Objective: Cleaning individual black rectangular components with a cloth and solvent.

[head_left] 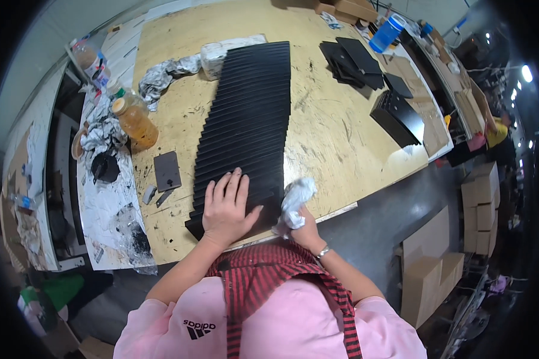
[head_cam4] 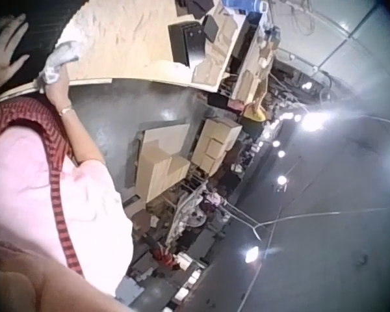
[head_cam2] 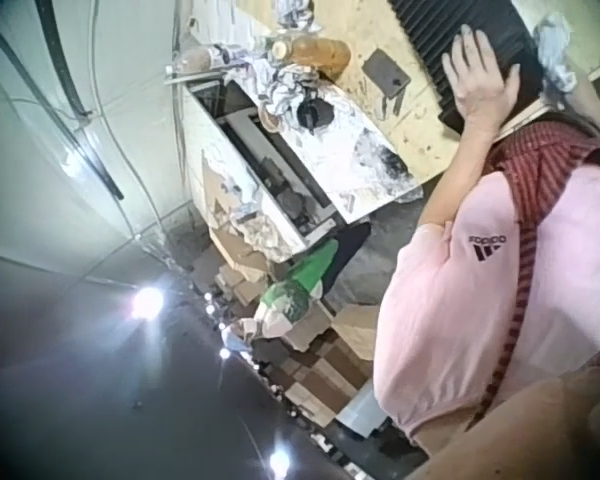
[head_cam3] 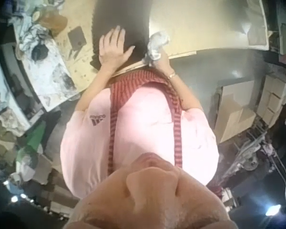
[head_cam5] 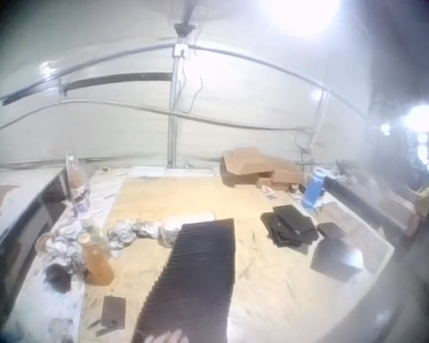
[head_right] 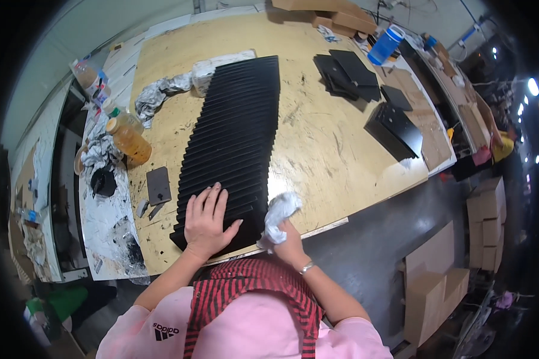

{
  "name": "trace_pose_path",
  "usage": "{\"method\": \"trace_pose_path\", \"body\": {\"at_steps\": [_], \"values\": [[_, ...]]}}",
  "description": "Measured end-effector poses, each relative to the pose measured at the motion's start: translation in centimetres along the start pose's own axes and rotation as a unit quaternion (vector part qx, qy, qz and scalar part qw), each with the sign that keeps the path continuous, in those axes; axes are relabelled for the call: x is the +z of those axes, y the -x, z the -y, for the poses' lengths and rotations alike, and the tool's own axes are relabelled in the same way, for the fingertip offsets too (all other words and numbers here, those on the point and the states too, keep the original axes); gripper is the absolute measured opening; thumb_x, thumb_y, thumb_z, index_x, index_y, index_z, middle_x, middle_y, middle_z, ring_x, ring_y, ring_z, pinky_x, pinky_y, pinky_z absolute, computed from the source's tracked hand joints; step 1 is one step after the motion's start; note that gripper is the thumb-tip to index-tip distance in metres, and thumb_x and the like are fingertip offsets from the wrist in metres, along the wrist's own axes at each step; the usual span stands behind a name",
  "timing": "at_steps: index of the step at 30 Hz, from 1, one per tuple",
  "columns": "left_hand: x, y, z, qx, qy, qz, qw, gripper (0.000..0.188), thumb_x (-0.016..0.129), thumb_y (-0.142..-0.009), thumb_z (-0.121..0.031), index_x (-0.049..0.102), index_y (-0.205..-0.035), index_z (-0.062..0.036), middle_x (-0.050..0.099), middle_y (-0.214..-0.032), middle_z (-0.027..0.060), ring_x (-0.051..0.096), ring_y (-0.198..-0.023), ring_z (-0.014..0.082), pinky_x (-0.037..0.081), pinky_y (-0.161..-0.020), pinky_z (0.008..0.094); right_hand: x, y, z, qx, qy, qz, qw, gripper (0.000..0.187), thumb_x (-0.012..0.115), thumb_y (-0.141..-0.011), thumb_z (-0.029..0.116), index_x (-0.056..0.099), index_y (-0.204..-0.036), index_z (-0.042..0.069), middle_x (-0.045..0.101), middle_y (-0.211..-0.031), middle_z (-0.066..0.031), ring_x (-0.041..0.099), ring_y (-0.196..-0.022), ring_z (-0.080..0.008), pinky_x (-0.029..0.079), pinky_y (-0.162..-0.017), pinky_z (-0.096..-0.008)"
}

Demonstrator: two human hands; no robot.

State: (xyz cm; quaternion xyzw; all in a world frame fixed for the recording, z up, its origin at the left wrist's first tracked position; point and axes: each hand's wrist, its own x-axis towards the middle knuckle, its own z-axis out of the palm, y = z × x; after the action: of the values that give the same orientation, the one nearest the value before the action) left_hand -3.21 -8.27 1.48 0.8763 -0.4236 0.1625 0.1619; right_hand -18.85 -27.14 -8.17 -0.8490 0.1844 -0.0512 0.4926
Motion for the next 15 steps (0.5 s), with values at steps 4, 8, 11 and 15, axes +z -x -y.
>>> {"method": "trace_pose_path", "body": {"at_steps": [4, 8, 11, 15], "values": [[-0.1, -0.1, -0.2, 0.004, -0.01, 0.002, 1.0, 0.071, 0.075, -0.075, -0.045, 0.059, -0.131, -0.0036, 0.056, -0.14, 0.0145, 0.054, -0.124, 0.0317, 0.04, -0.105, 0.0521, -0.9, -5.2, 1.2, -0.063, -0.205, -0.202, 0.956, 0.047, 0.072, -0.085, 0.015, 0.059, -0.128, 0.003, 0.066, -0.118, -0.0166, 0.065, -0.103, -0.0331, 0.05, -0.091, -0.0405], [0.0, -0.6, -0.7, 0.01, -0.013, 0.0, 1.0, 0.073, 0.077, -0.073, -0.04, 0.057, -0.132, -0.0029, 0.054, -0.141, 0.0151, 0.053, -0.123, 0.0346, 0.041, -0.104, 0.0508, 0.7, -8.4, 6.5, -0.127, -0.092, -0.276, 0.948, 0.053, 0.071, -0.083, 0.007, 0.053, -0.132, -0.002, 0.062, -0.115, -0.0228, 0.063, -0.103, -0.0401, 0.049, -0.09, -0.0427], [0.3, -0.5, -0.5, 0.008, -0.02, 0.006, 1.0, 0.072, 0.077, -0.072, -0.041, 0.058, -0.13, -0.0028, 0.055, -0.139, 0.0146, 0.054, -0.122, 0.0342, 0.042, -0.103, 0.0505, 1.2, -4.6, 1.5, -0.084, -0.131, -0.142, 0.978, 0.053, 0.067, -0.082, 0.001, 0.051, -0.133, -0.003, 0.063, -0.112, -0.0224, 0.061, -0.108, -0.0417, 0.047, -0.095, -0.0421], [0.0, 0.0, -0.6, 0.007, -0.036, 0.016, 0.999, 0.072, 0.076, -0.072, -0.043, 0.058, -0.129, -0.0025, 0.056, -0.138, 0.0148, 0.054, -0.121, 0.0342, 0.042, -0.102, 0.0508, -3.3, -7.6, 3.5, -0.068, -0.099, -0.189, 0.975, 0.046, 0.056, -0.078, -0.005, 0.051, -0.124, -0.005, 0.058, -0.104, -0.0219, 0.058, -0.1, -0.0407, 0.047, -0.094, -0.0404]]}}
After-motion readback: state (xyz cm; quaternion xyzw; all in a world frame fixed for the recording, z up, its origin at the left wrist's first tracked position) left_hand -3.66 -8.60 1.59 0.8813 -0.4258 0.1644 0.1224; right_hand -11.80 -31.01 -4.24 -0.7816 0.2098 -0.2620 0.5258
